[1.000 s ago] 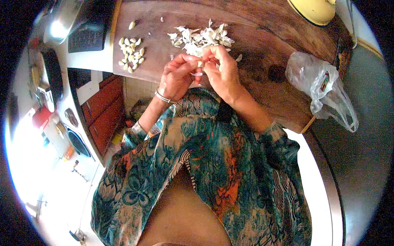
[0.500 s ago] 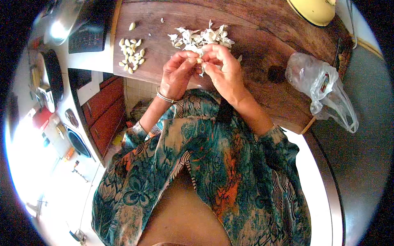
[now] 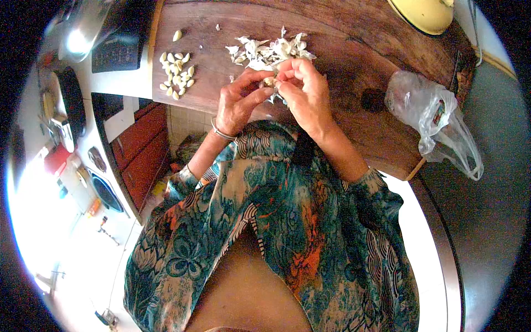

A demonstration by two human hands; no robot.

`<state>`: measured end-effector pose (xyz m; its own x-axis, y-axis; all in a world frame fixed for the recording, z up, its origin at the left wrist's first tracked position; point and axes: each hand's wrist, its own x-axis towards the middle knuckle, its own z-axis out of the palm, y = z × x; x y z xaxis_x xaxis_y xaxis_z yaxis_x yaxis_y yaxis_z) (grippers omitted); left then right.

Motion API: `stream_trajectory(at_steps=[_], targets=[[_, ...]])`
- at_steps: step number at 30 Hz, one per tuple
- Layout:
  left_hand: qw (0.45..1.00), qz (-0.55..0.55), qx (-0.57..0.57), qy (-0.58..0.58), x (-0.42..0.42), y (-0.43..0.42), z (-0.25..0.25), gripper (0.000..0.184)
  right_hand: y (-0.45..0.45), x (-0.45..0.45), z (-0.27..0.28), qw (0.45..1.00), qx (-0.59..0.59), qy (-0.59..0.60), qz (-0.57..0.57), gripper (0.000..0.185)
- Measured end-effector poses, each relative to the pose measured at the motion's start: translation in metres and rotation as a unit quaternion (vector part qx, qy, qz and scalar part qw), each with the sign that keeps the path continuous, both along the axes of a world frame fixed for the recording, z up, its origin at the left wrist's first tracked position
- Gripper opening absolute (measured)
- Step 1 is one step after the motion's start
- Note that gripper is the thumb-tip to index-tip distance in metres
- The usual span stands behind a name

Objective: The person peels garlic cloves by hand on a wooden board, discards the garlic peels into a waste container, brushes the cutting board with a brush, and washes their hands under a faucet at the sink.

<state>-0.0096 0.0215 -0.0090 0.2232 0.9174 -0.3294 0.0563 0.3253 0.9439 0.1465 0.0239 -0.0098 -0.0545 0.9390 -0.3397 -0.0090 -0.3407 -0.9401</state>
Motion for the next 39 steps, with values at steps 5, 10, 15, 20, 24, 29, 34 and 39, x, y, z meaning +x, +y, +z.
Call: stream_trajectory(at_steps=[5,10,15,20,24,29,34,39], targets=[[0.981,0.055,-0.112,-0.146,0.003,-0.002,-0.006,0.023,-0.001,0.000,0.001,1.000,0.009,0.024,0.004,0.019],[0.950,0.114,-0.163,-0.240,-0.001,-0.002,-0.011,0.023,-0.003,0.002,0.004,0.999,0.001,0.025,-0.031,0.021],[0.925,0.174,-0.172,-0.290,-0.006,0.005,-0.014,0.023,-0.007,0.011,-0.001,0.999,0.034,-0.008,-0.028,0.018],[0.952,0.125,-0.150,-0.234,-0.006,0.003,-0.010,0.028,-0.003,0.009,0.008,0.998,0.023,-0.062,0.025,0.016],[0.958,0.098,-0.139,-0.233,-0.008,0.000,-0.017,0.031,-0.001,0.010,0.000,0.984,0.125,-0.126,0.035,0.016],[0.976,0.081,-0.120,-0.166,-0.004,-0.002,-0.011,0.025,0.002,0.006,0.004,0.982,0.162,-0.086,0.038,0.028],[0.985,0.036,-0.101,-0.137,-0.003,-0.001,-0.006,0.021,0.007,0.005,0.011,0.964,0.227,-0.105,0.095,0.033],[0.974,0.056,-0.122,-0.182,-0.004,-0.002,-0.008,0.021,0.006,0.009,0.003,0.960,0.221,-0.126,0.116,0.034]])
